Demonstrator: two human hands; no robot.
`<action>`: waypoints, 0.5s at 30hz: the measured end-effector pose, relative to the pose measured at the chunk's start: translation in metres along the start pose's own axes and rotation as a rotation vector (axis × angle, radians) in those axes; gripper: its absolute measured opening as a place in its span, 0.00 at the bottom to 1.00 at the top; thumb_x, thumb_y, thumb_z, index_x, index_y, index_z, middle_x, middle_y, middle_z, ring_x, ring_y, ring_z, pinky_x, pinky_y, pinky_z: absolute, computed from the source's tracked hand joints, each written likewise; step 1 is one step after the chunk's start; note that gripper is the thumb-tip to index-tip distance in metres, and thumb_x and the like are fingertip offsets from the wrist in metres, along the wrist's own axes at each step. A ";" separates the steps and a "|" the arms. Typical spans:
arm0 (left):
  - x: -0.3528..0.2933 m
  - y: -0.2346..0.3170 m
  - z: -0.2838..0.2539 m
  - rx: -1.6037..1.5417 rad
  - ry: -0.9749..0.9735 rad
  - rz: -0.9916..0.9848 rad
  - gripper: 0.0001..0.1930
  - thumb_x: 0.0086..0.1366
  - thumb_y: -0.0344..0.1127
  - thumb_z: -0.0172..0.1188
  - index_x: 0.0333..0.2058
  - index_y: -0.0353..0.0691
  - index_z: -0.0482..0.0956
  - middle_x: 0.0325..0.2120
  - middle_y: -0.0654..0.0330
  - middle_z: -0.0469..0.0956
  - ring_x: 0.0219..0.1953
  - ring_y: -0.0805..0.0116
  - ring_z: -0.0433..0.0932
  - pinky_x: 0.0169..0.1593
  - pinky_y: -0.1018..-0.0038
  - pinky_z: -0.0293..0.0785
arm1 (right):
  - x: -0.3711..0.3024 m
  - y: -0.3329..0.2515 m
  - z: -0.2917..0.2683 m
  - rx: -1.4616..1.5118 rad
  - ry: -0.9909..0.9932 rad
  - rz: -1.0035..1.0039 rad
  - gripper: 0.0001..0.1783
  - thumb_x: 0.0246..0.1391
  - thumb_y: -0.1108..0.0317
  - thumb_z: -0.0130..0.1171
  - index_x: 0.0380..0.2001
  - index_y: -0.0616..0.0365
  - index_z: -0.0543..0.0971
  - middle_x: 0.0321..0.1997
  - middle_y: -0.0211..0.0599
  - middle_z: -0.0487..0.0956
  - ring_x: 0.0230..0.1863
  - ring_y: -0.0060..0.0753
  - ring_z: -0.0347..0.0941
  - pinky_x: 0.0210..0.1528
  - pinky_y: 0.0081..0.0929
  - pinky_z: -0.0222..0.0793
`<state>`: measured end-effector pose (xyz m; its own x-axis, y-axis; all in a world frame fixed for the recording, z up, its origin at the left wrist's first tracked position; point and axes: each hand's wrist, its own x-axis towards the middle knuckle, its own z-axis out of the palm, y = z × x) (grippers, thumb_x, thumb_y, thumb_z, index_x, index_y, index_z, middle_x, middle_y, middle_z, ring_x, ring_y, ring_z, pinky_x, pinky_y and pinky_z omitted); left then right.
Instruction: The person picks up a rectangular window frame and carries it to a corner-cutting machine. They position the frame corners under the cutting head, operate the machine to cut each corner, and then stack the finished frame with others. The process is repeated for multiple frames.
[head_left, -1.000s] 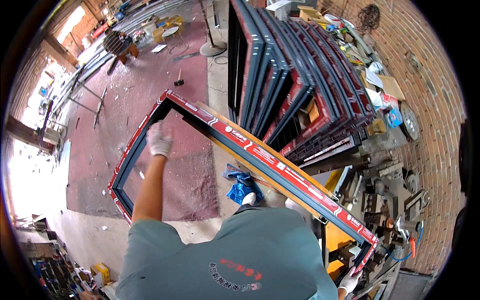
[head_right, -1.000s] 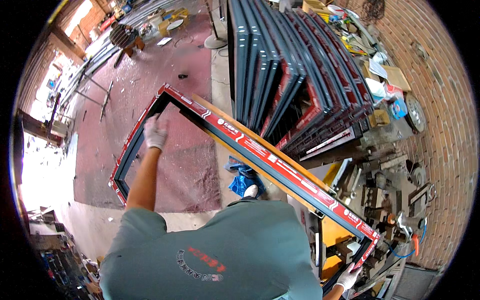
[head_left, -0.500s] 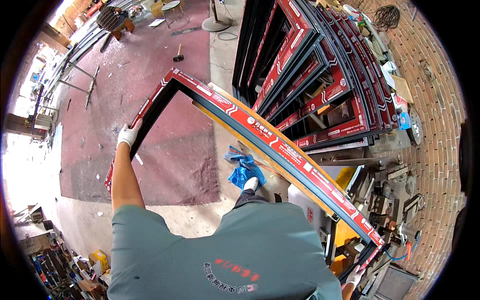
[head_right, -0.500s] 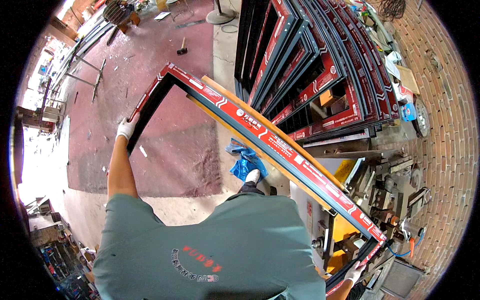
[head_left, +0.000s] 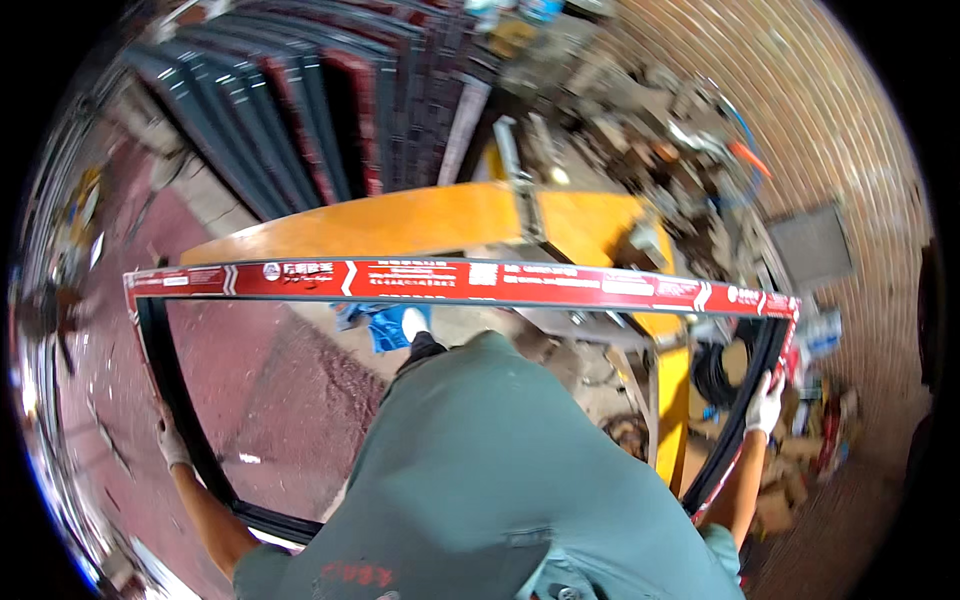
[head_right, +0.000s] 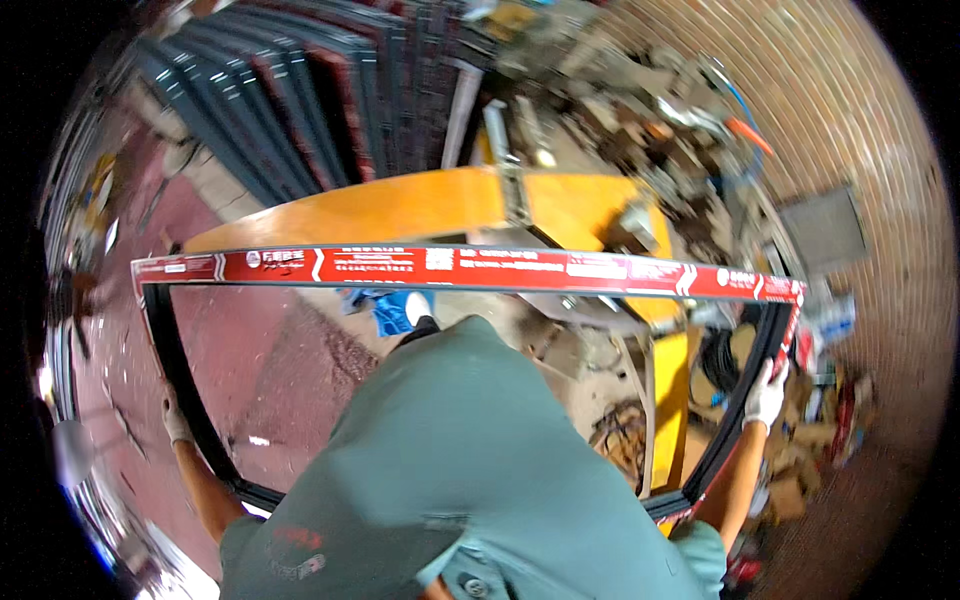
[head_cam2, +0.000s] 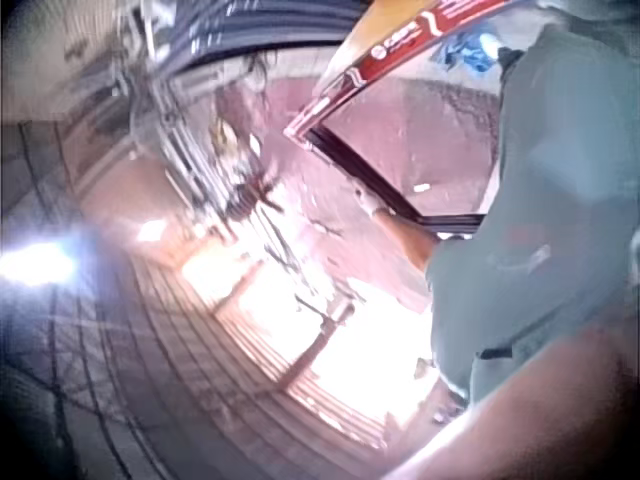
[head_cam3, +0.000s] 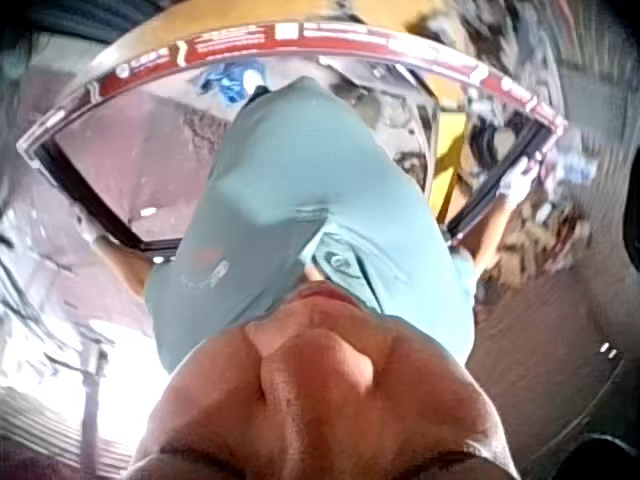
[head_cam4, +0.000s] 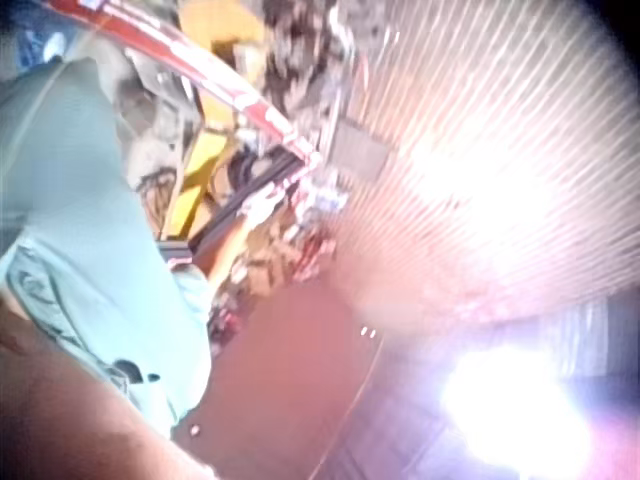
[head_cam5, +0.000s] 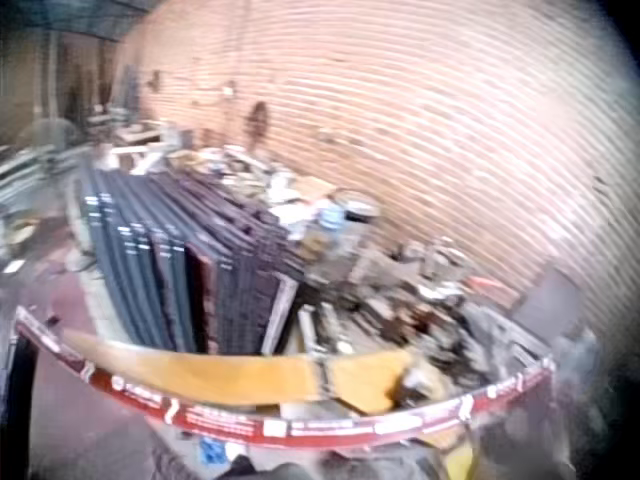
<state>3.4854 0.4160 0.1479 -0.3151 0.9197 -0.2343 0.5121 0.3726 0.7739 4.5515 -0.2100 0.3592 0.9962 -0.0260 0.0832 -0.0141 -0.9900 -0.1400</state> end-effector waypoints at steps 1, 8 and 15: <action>0.015 0.032 0.031 0.089 -0.020 0.037 0.45 0.69 0.70 0.55 0.64 0.29 0.73 0.56 0.50 0.78 0.56 0.62 0.75 0.63 0.67 0.68 | -0.015 0.059 -0.007 0.005 0.050 0.023 0.39 0.72 0.39 0.46 0.76 0.48 0.60 0.66 0.60 0.76 0.67 0.61 0.72 0.66 0.44 0.67; -0.100 0.181 0.120 0.353 -0.090 0.234 0.50 0.65 0.74 0.58 0.61 0.24 0.75 0.56 0.43 0.80 0.59 0.50 0.77 0.65 0.64 0.68 | -0.137 0.351 -0.034 0.049 0.032 0.406 0.43 0.68 0.31 0.45 0.77 0.44 0.59 0.69 0.58 0.74 0.68 0.57 0.71 0.68 0.41 0.64; -0.234 0.349 0.240 0.761 -0.110 0.578 0.52 0.62 0.78 0.53 0.62 0.28 0.74 0.57 0.30 0.76 0.64 0.39 0.74 0.67 0.58 0.67 | -0.351 0.566 -0.054 -0.054 -0.013 0.776 0.44 0.68 0.29 0.43 0.77 0.44 0.60 0.72 0.54 0.71 0.70 0.60 0.69 0.68 0.45 0.65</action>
<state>3.9300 0.3606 0.3315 0.2053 0.9785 -0.0205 0.9585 -0.1968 0.2065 4.1891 -0.7683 0.3046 0.7002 -0.7133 -0.0307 -0.7119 -0.6943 -0.1056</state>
